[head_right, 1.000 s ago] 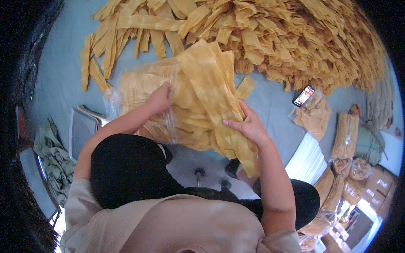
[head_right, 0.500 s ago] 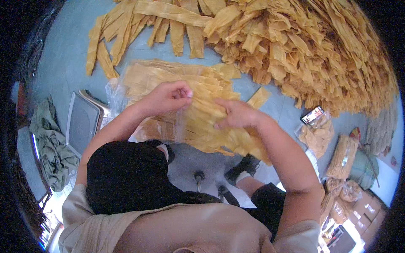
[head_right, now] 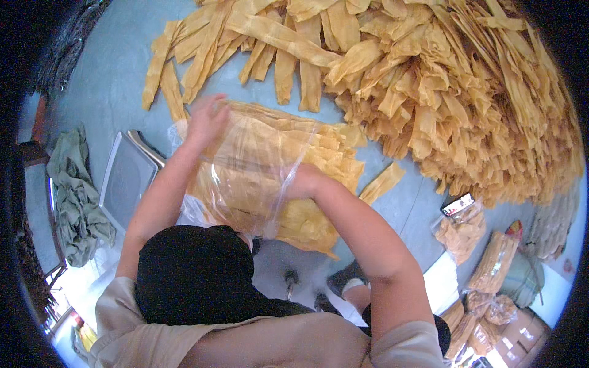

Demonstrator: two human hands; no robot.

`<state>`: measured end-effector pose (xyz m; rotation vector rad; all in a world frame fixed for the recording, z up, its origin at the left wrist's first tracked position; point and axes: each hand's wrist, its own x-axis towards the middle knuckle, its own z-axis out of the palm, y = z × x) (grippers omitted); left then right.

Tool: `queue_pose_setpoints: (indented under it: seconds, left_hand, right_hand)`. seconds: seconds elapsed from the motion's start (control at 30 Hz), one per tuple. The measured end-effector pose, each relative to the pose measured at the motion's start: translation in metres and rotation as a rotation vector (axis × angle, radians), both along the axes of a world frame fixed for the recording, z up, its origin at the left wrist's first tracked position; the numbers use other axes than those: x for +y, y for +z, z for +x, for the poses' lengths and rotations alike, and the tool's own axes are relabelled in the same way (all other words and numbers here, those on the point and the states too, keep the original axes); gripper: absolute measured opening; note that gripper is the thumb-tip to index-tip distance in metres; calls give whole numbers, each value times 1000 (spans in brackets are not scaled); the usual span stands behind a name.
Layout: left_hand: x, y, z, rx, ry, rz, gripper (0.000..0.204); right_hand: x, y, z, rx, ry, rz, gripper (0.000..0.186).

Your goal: The person sits on the floor and repeatedly picks up dried tofu strips from a large pile, folds them, and places them into a clear plastic bag. The person continues filling the bag with the strips throughout the clip.

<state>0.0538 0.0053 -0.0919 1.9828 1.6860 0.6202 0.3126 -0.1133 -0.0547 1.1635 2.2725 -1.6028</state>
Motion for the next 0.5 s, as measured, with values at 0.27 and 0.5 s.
queue_pose_setpoints:
  seconds: [0.27,0.5]
  left_hand:
    - [17,-45,-66,-513,304,-811,83]
    - [4,-19,-58,-344,-15,-646,69]
  right_hand:
    - [-50,32,84,-192,-792,220,78]
    - [-36,44,47,-206,-691,113,70]
